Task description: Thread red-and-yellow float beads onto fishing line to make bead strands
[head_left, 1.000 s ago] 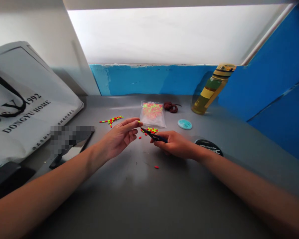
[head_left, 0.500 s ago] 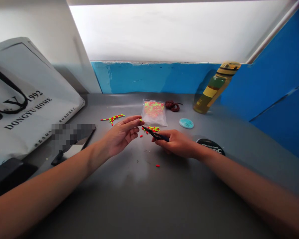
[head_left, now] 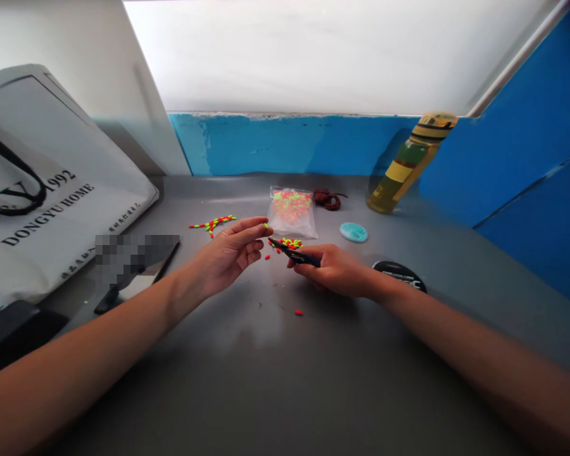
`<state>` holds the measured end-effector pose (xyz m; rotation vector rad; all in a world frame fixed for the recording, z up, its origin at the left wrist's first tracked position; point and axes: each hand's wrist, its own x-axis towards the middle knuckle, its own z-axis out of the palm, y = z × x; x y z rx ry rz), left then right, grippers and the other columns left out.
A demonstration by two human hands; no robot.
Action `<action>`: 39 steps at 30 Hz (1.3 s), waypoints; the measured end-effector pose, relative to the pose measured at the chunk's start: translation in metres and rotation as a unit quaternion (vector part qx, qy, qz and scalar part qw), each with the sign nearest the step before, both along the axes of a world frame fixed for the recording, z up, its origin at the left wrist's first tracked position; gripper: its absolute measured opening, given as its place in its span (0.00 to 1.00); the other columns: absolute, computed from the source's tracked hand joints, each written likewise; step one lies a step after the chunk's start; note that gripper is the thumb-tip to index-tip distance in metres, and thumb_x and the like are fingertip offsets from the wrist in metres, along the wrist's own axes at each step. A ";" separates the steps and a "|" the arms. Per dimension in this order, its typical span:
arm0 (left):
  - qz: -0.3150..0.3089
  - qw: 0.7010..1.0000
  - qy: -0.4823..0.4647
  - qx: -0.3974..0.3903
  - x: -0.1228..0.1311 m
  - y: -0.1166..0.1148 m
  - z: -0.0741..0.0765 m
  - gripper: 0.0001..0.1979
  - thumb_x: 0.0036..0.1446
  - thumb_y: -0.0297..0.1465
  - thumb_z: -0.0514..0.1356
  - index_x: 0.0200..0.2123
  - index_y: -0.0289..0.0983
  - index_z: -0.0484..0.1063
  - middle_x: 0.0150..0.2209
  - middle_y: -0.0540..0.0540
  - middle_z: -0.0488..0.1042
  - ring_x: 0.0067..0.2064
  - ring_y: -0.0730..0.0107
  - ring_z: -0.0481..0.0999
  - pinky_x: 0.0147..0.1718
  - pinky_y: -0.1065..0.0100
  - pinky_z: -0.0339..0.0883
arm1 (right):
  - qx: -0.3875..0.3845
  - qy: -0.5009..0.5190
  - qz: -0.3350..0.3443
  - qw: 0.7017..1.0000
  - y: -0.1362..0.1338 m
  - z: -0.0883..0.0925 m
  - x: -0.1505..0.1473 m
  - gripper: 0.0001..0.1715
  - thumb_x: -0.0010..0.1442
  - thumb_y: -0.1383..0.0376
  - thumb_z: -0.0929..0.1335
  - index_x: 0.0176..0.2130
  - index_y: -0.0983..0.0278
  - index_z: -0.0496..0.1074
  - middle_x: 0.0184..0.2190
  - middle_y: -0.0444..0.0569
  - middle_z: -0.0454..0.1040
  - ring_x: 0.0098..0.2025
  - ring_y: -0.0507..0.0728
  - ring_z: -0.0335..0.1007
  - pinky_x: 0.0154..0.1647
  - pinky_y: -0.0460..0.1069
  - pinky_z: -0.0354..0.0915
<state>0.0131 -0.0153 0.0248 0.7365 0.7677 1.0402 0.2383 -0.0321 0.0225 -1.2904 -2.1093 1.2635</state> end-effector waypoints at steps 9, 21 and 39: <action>-0.005 1.000 0.027 0.013 -0.001 -0.001 0.001 0.11 0.52 0.25 0.70 0.40 0.37 0.79 0.38 0.47 0.80 0.31 0.78 0.75 0.32 0.75 0.69 | -0.003 0.002 0.003 1.000 -0.001 0.000 0.002 0.14 0.63 0.60 0.66 0.43 0.67 0.74 0.22 0.41 0.67 0.22 0.50 0.62 0.25 0.46 0.58; -0.004 0.997 0.074 0.035 0.002 -0.003 0.002 0.10 0.53 0.34 0.70 0.36 0.35 0.79 0.39 0.45 0.78 0.28 0.80 0.69 0.27 0.76 0.64 | 0.006 -0.006 0.004 1.000 0.000 0.000 0.000 0.14 0.63 0.60 0.66 0.44 0.66 0.75 0.22 0.42 0.68 0.22 0.50 0.63 0.26 0.47 0.58; -0.011 0.997 0.068 0.015 0.000 -0.002 0.000 0.06 0.54 0.31 0.69 0.34 0.35 0.79 0.35 0.46 0.78 0.32 0.75 0.74 0.34 0.73 0.69 | 0.056 -0.014 0.003 0.998 0.002 -0.005 -0.003 0.13 0.64 0.60 0.65 0.39 0.66 0.74 0.28 0.45 0.72 0.25 0.51 0.61 0.29 0.47 0.56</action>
